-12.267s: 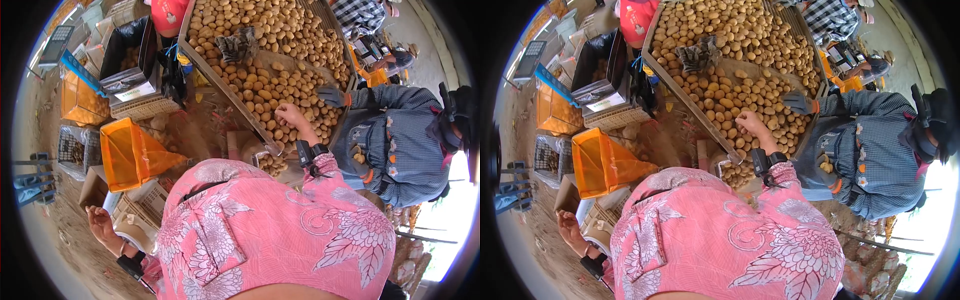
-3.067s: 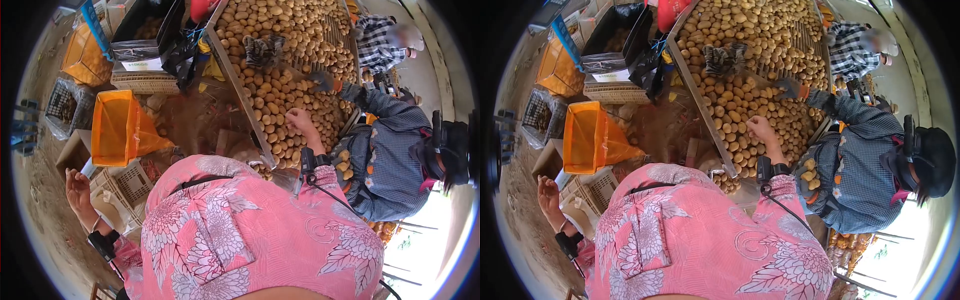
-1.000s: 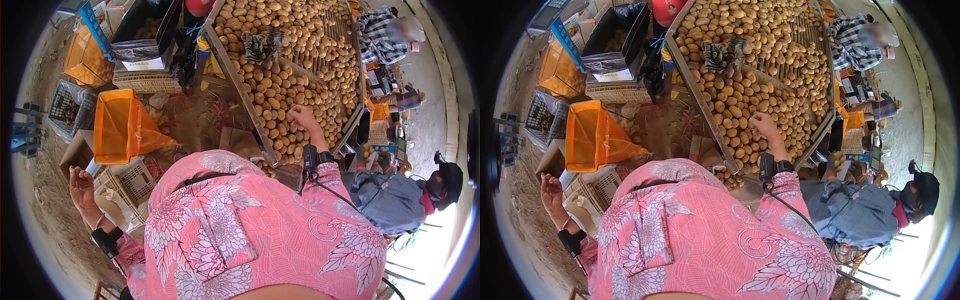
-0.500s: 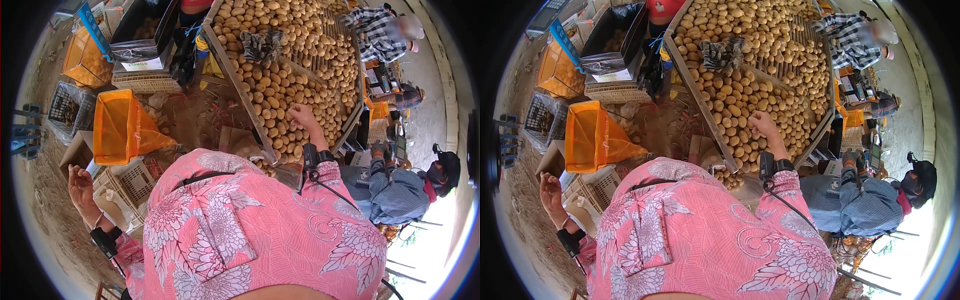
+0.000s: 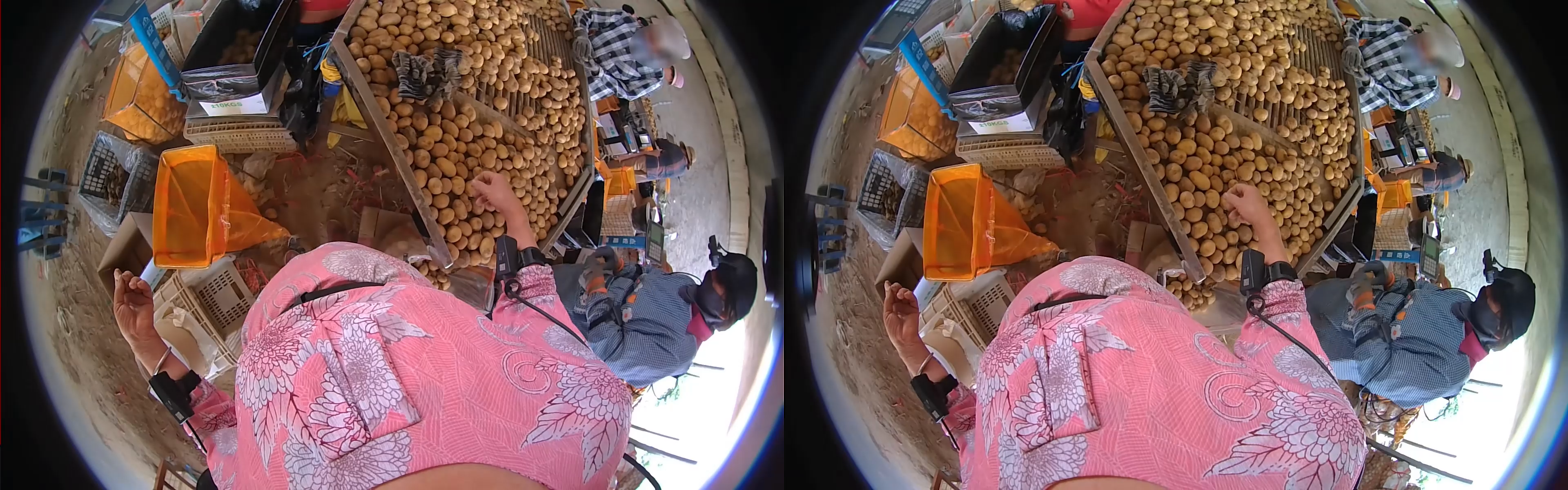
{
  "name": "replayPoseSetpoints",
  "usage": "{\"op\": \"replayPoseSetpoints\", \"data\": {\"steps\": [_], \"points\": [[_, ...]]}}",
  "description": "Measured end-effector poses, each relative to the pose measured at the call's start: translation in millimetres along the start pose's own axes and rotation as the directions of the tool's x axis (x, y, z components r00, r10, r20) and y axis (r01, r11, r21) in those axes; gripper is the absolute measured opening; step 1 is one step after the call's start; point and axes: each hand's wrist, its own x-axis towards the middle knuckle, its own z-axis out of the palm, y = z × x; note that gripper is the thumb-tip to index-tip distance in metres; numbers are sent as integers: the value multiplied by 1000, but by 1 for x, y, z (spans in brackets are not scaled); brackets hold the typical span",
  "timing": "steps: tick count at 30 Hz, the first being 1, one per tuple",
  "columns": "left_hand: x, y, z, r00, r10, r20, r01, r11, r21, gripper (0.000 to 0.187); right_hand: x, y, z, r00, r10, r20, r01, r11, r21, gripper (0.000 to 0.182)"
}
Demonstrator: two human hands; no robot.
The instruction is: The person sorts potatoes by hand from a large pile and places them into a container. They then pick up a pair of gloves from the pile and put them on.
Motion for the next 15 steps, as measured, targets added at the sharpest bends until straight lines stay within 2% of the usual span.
{"op": "replayPoseSetpoints", "data": {"steps": [15], "points": [[-1, -3, 7, 1000, -5, -22, 5, 1000, 7, 19, -3, 0, 0, 1000, -18, 8, 18, 1000, 13, 19]]}}
